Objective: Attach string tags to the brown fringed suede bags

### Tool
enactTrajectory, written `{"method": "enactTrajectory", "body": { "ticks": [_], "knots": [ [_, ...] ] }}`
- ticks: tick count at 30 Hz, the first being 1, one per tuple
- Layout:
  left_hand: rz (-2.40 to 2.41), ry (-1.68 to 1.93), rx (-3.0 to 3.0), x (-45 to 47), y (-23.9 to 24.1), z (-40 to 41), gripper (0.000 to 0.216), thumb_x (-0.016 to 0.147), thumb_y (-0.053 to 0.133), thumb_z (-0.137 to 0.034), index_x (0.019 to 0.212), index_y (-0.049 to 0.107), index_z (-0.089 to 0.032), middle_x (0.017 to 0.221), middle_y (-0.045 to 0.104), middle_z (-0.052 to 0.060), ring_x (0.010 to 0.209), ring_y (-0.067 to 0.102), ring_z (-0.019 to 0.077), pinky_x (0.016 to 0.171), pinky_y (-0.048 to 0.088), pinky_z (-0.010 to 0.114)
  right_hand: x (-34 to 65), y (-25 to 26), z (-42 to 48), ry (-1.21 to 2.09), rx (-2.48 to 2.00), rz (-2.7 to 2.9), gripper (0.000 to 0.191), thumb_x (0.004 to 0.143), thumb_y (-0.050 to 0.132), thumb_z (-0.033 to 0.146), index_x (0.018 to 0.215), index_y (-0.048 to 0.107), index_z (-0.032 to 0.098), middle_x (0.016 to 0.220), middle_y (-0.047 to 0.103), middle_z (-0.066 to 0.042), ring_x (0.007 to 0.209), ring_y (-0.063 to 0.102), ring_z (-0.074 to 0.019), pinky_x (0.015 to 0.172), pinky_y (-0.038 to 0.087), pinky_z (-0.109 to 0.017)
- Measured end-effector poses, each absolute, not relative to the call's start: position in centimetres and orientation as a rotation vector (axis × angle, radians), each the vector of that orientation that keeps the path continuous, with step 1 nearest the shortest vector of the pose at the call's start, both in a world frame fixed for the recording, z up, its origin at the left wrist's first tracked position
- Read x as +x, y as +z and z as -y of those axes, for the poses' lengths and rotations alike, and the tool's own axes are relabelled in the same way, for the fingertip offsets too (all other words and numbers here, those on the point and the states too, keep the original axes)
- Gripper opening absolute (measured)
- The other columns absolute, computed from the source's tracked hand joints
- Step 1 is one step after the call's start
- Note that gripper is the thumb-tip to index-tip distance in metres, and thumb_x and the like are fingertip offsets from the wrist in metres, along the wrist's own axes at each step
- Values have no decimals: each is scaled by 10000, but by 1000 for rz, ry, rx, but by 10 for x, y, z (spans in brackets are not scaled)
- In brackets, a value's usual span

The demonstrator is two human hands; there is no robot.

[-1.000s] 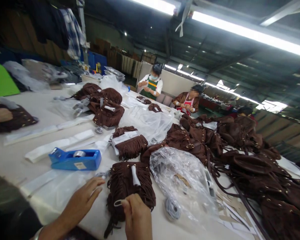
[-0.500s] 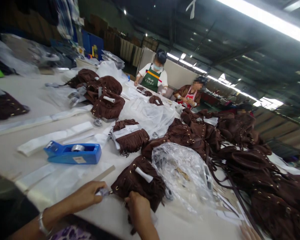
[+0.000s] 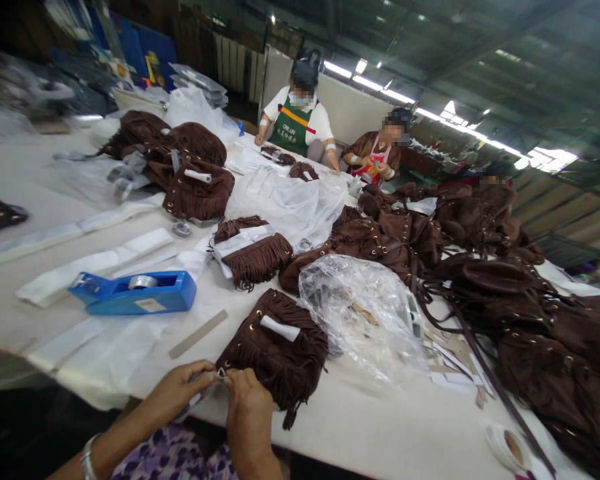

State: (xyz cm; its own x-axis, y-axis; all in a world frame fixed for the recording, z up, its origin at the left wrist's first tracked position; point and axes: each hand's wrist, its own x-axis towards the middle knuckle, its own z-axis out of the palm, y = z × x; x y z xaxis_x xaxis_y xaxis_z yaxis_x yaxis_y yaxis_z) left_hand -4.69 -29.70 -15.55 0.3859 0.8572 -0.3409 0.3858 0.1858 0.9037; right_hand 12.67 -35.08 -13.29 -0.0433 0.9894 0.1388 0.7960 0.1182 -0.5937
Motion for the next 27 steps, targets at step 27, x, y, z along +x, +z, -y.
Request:
{"method": "enactTrajectory", "body": {
  "ticks": [27],
  "knots": [
    [-855, 457, 694, -50, -133, 305, 302, 793, 690, -336, 1003, 686, -118, 802, 712, 61, 670, 590, 144, 620, 396, 223, 121, -125, 369, 770, -1618, 1427, 185, 900, 526, 145, 952, 685, 225, 891, 671, -27, 831, 649, -149, 749, 478, -236]
  ]
}}
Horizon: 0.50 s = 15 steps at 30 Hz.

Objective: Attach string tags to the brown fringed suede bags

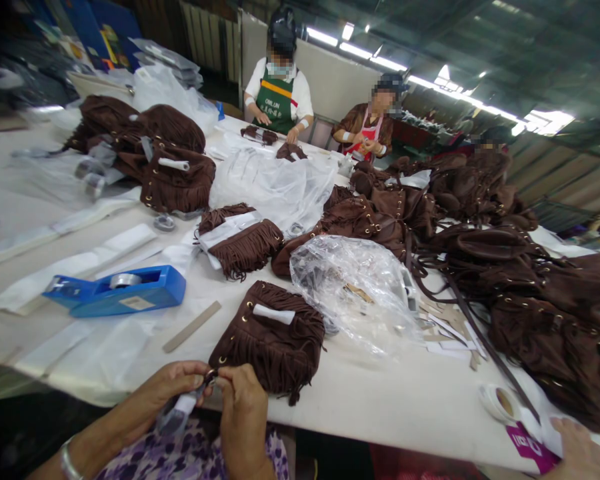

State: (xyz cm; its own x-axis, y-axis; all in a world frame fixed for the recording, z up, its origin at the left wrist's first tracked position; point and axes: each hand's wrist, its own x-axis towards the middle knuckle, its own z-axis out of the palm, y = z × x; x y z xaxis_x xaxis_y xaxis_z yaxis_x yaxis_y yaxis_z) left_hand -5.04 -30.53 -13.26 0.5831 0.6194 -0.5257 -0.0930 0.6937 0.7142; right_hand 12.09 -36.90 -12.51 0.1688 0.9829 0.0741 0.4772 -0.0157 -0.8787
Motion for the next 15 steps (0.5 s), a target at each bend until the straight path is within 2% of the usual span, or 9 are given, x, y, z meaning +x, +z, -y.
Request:
{"method": "enactTrajectory", "body": {
  "ticks": [4, 10, 15],
  "knots": [
    [-837, 459, 741, -50, -131, 307, 256, 816, 662, -322, 974, 696, -124, 800, 696, 45, 684, 578, 142, 633, 399, 224, 117, -128, 369, 685, -1662, 1419, 123, 900, 563, 175, 826, 654, 213, 807, 647, -3, 757, 630, -133, 706, 455, -220],
    [-797, 496, 787, -49, -134, 312, 229, 847, 632, -330, 972, 668, -141, 830, 693, 51, 728, 581, 152, 686, 413, 247, 115, -127, 371, 709, -1721, 1317, 107, 898, 556, 197, 818, 626, 211, 777, 668, 7, 738, 635, -139, 679, 452, -218],
    [-794, 500, 706, -49, -137, 313, 206, 844, 639, -322, 955, 640, -148, 841, 681, 54, 705, 571, 139, 627, 399, 228, 111, -130, 377, 791, -1712, 1242, 99, 894, 555, 200, 813, 612, 214, 755, 675, 19, 709, 637, -134, 674, 453, -219]
  ]
}}
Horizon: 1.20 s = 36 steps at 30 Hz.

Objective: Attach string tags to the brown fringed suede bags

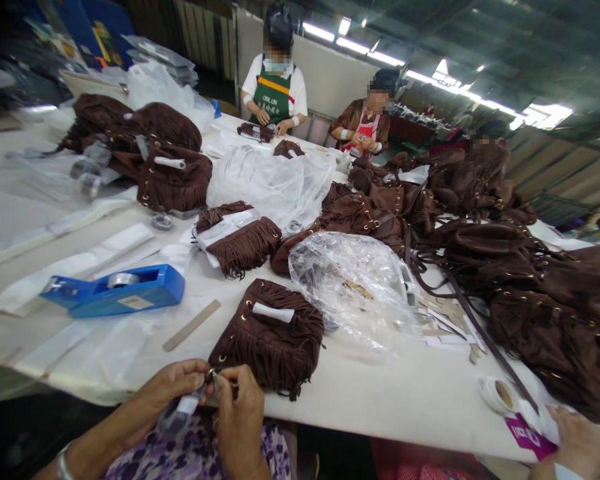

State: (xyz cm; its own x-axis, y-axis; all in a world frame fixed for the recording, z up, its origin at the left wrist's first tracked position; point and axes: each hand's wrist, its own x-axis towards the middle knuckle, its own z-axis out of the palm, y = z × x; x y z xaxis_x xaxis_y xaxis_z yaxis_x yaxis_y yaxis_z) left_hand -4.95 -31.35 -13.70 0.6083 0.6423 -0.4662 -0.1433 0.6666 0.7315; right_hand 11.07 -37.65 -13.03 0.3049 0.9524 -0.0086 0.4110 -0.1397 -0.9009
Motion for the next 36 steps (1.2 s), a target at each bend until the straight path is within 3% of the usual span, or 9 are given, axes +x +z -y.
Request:
{"method": "enactTrajectory", "body": {
  "ticks": [7, 17, 31, 36],
  "knots": [
    [-795, 502, 674, -46, -129, 315, 212, 832, 663, -310, 960, 637, -143, 816, 680, 48, 718, 589, 138, 661, 422, 227, 102, -134, 381, 770, -1692, 1222, 120, 897, 530, 186, 812, 612, 212, 749, 661, 8, 701, 635, -140, 672, 462, -235],
    [-802, 490, 722, -46, -127, 315, 227, 840, 650, -321, 991, 632, -152, 853, 702, 49, 720, 595, 137, 660, 419, 228, 108, -124, 382, 1020, -1628, 1108, 134, 905, 502, 203, 810, 598, 205, 778, 691, 3, 731, 638, -140, 676, 462, -223],
    [-853, 479, 773, -40, -121, 313, 288, 742, 745, -390, 912, 636, -184, 841, 718, 40, 822, 642, 200, 792, 468, 293, 99, -135, 379, 896, -1664, 1178, 152, 929, 469, 235, 854, 598, 209, 766, 645, -11, 702, 611, -146, 637, 463, -227],
    [-967, 474, 995, -44, -122, 318, 308, 821, 634, -454, 998, 682, -207, 846, 714, 23, 860, 625, 221, 802, 448, 275, 97, -139, 378, 873, -1663, 1168, 162, 938, 454, 242, 848, 587, 218, 732, 615, 13, 648, 584, -130, 623, 438, -225]
  ]
}}
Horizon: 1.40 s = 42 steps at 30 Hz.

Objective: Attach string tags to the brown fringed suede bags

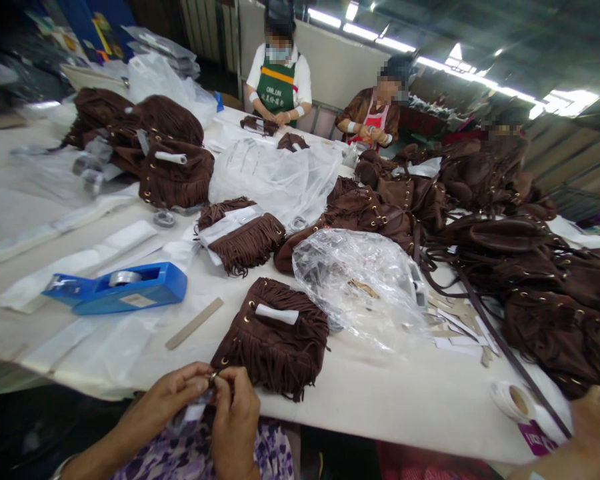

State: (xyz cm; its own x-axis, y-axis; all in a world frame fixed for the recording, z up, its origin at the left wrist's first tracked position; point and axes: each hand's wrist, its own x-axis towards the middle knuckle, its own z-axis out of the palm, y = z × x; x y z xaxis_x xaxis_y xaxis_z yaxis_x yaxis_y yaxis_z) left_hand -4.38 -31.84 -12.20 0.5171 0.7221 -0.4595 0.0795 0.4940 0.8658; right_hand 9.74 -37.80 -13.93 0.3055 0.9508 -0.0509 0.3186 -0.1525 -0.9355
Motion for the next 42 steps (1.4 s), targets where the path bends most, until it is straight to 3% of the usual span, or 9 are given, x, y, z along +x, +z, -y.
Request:
{"method": "enactTrajectory", "body": {
  "ticks": [13, 18, 23, 26, 29, 33, 36, 39, 42],
  "knots": [
    [-1269, 591, 1227, -40, -126, 323, 228, 843, 595, -437, 831, 733, -257, 677, 664, -20, 731, 594, 227, 692, 422, 254, 94, -144, 374, 959, -1657, 1088, 152, 898, 498, 248, 800, 608, 212, 665, 591, 28, 607, 574, -131, 592, 427, -220],
    [-1373, 721, 1310, -38, -138, 338, 127, 834, 632, -385, 911, 720, -336, 814, 721, -9, 779, 638, 236, 731, 405, 255, 93, -145, 373, 942, -1652, 1104, 158, 903, 493, 250, 807, 614, 218, 678, 615, 25, 608, 586, -132, 595, 434, -221],
    [-1396, 722, 1450, -40, -141, 339, 93, 842, 627, -355, 892, 692, -314, 877, 719, 14, 830, 644, 234, 803, 386, 266, 93, -148, 372, 1005, -1661, 1110, 161, 909, 482, 253, 809, 604, 217, 697, 620, 20, 627, 598, -135, 613, 449, -221],
    [-1405, 780, 1421, -44, -134, 328, 112, 855, 598, -352, 823, 664, -266, 895, 690, 27, 900, 614, 235, 837, 398, 271, 96, -145, 370, 1094, -1635, 1187, 125, 883, 508, 214, 946, 616, 221, 821, 680, 3, 716, 640, -144, 659, 473, -221],
    [-1399, 811, 1171, -51, -129, 315, 160, 846, 602, -375, 807, 652, -227, 929, 685, 28, 943, 605, 233, 849, 423, 279, 104, -140, 368, 1183, -1646, 1293, 310, 824, 557, 152, 1120, 580, 243, 842, 686, 14, 732, 651, -148, 656, 476, -220],
    [-1223, 725, 790, -56, -127, 309, 239, 827, 611, -415, 796, 670, -185, 795, 686, 18, 756, 605, 188, 699, 453, 266, 114, -135, 364, 1310, -1580, 1313, 304, 807, 580, 168, 1101, 561, 239, 773, 648, 36, 689, 630, -144, 620, 462, -220],
    [-1130, 757, 655, -56, -126, 310, 243, 834, 617, -401, 781, 659, -167, 785, 683, 31, 741, 592, 162, 652, 443, 242, 118, -131, 363, 1395, -1535, 1279, 270, 820, 549, 175, 1083, 544, 235, 767, 629, 44, 658, 612, -135, 592, 452, -216],
    [-1040, 793, 545, -55, -129, 309, 182, 846, 625, -334, 796, 622, -159, 786, 651, 26, 743, 584, 134, 609, 429, 209, 116, -130, 365, 1275, -1615, 1395, 202, 834, 545, 196, 1034, 561, 225, 763, 621, 31, 705, 613, -149, 634, 444, -227],
    [-920, 792, 418, -58, -137, 306, 134, 838, 629, -281, 800, 573, -165, 711, 552, -21, 584, 484, 70, 456, 306, 162, 110, -134, 369, 1059, -1747, 1486, 142, 853, 539, 213, 989, 579, 215, 765, 639, 8, 744, 621, -170, 685, 435, -247]
  ]
}}
